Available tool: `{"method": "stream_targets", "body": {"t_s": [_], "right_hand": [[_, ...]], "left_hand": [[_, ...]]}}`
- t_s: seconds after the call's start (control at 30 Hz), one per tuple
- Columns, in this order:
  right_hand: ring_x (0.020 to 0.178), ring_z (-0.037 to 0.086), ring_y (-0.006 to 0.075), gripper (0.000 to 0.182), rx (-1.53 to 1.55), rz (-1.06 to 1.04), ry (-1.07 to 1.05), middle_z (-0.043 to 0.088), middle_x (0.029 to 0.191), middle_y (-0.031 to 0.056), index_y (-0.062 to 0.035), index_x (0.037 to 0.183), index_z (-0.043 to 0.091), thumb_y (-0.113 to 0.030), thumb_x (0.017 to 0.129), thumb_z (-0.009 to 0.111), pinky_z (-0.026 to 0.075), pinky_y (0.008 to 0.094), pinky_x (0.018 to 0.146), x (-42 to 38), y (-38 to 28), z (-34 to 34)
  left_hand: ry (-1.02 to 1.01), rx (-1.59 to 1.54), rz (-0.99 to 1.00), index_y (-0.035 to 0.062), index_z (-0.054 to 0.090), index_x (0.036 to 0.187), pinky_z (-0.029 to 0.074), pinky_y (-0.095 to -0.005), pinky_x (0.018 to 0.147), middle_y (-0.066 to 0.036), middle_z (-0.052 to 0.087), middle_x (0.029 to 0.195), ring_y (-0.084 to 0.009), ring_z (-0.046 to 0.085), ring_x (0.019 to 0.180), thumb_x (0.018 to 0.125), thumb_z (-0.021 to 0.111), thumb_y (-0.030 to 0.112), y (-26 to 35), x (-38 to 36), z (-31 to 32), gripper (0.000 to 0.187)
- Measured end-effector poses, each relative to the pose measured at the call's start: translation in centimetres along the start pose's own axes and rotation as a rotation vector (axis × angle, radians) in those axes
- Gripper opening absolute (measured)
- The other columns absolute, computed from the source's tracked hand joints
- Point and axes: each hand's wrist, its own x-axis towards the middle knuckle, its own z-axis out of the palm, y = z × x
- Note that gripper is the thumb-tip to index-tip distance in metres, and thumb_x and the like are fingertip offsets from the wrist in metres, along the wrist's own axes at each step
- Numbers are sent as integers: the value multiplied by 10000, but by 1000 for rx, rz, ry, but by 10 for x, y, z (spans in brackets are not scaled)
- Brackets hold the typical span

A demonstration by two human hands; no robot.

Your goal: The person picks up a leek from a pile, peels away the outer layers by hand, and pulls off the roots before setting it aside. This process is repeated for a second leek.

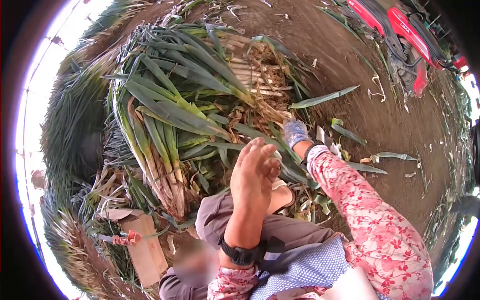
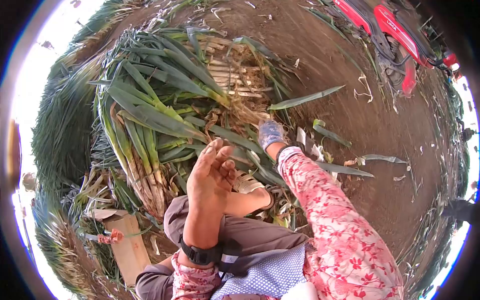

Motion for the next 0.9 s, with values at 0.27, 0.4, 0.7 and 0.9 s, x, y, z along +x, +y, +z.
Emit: {"method": "stream_targets", "body": {"t_s": [0.27,0.4,0.7,0.9], "right_hand": [[800,615,261,363,267,-33,-246,626,877,165,-14,958,602,-235,674,647,487,342,706,10,6,-44],[635,577,184,310,1355,-343,-708,605,755,129,38,873,600,-184,670,675,491,321,585,6,38,-36],[518,494,79,427,1296,-190,-621,528,668,36,-1,1042,521,-244,709,633,395,224,430,-144,25,-161],[609,507,83,479,1345,-151,-521,563,781,15,-25,1126,501,-198,710,663,416,224,537,-237,41,-165]], "left_hand": [[33,36,44,76,527,1017,446,-238,548,-58,604,830,-130,565,634,838,577,188,4,5,-9,216],[43,42,46,80,524,1021,453,-236,553,-52,603,845,-131,563,643,854,543,179,3,7,-10,195],[251,71,206,87,531,1020,472,-257,645,-33,589,897,-154,575,793,871,526,224,2,18,-27,203],[109,-8,246,65,536,1020,480,-308,735,-43,574,922,-196,562,887,846,577,255,1,35,-32,261]]}}
